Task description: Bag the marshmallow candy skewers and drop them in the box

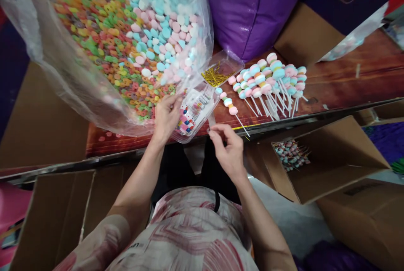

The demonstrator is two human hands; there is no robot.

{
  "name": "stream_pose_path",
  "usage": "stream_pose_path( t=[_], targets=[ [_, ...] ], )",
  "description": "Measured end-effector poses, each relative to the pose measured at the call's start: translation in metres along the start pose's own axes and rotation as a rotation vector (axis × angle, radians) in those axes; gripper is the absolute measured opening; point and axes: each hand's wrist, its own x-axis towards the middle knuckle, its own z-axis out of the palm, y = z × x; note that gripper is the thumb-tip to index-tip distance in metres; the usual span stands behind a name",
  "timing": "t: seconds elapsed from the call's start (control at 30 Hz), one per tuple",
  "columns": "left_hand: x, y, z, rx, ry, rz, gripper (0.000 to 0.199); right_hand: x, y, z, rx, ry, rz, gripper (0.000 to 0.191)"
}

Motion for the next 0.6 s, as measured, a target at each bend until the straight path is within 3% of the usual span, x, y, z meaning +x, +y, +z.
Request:
stream_pose_path(
  t=[0.1, 0.23, 0.33, 0.43, 0.6],
  targets=[
    [-0.007, 0.009, 0.002, -0.400, 0.054, -0.165, 0.015, 0.013, -0.006, 0.027, 0.064, -0.056, 0.048, 0.026],
    [-0.020, 0.026, 0.008, -0.849, -0.010, -0.424, 0.008, 0.029, -0.010, 0.063, 0.214, -0.028, 0.150, 0.043],
    [-0.031, 0.034, 0.010, -0.916, -0.045, -0.460, 0.009, 0.036, -0.013, 0.077, 0.334, 0.044, 0.189, 0.038],
    [-0.039, 0.034, 0.011, -0.918, -0.031, -0.472, 0.016, 0.040, -0.015, 0.078, 0.398, 0.124, 0.216, 0.042],
    [-0.045, 0.032, 0.022, -0.931, 0.002, -0.508, 0.030, 0.038, -0.015, 0.068, 0.357, 0.088, 0.172, 0.049]
  ],
)
